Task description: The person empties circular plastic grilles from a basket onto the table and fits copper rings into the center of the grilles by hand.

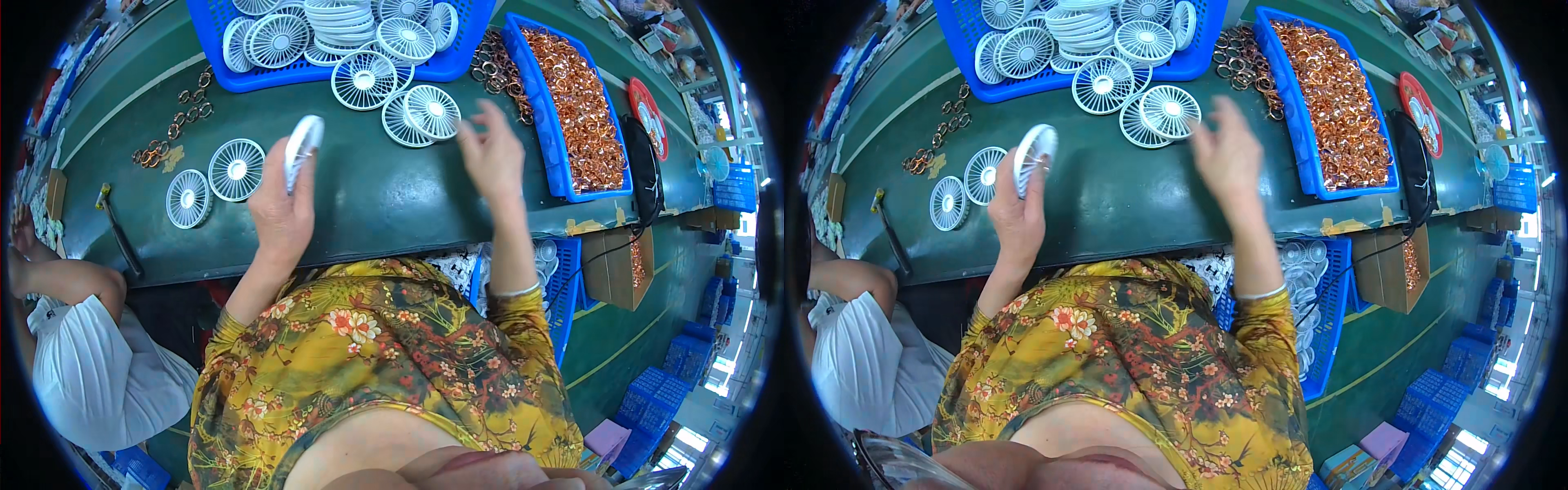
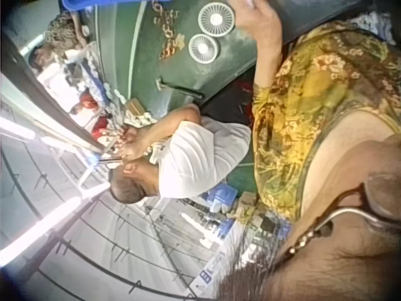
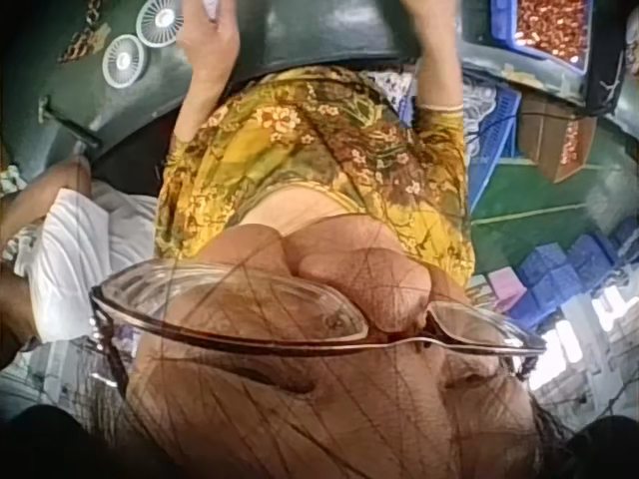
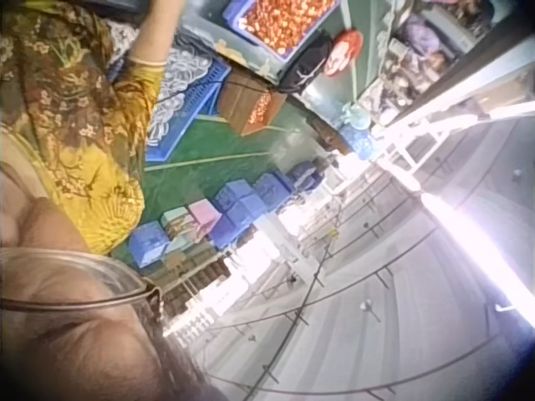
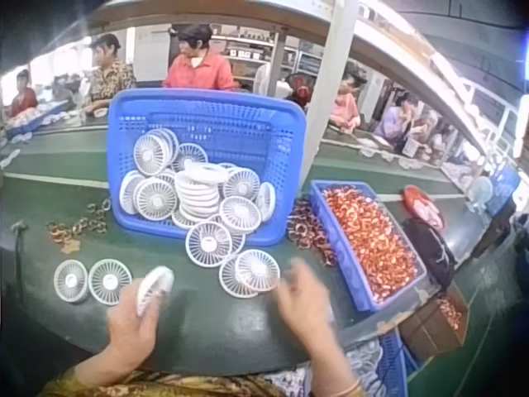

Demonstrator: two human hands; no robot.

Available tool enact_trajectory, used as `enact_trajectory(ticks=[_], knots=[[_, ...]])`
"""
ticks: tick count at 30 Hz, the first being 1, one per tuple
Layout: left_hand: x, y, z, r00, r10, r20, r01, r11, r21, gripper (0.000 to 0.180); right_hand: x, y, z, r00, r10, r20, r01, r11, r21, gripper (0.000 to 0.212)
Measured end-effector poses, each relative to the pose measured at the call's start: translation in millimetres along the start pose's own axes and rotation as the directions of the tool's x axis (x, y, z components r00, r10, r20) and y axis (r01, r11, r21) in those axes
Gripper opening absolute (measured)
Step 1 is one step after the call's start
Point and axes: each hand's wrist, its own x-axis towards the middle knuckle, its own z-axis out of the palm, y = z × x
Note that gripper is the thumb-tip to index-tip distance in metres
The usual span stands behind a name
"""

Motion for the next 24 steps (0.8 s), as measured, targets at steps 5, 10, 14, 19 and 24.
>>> enact_trajectory(ticks=[5, 10, 14, 19, 24], knots=[[-1.9, -43.3, -21.1, 0.967, -0.097, 0.237, -0.084, 0.754, 0.651, 0.042, 37.3, 61.6, -21.4, 0.971, 0.230, -0.068, -0.227, 0.793, -0.566, 0.035], [10.3, -23.1, -8.0, 0.952, -0.039, 0.304, -0.157, 0.790, 0.592, 0.058, 24.0, 55.0, -18.0, 0.981, 0.192, 0.001, -0.157, 0.806, -0.571, 0.026], [43.7, -21.1, 38.0, 0.938, 0.150, 0.312, -0.261, 0.898, 0.353, 0.063, 9.7, 43.7, -13.0, 0.997, 0.057, 0.051, -0.036, 0.940, -0.338, 0.020], [66.7, -40.5, 86.1, 0.897, 0.199, 0.395, -0.318, 0.911, 0.261, 0.071, -7.1, 34.0, -2.4, 0.995, 0.104, -0.008, -0.098, 0.963, 0.250, 0.011], [65.1, -46.6, 92.7, 0.907, 0.153, 0.392, -0.266, 0.930, 0.253, 0.070, -22.3, 28.1, -1.4, 0.989, 0.147, -0.031, -0.107, 0.834, 0.541, 0.015]])
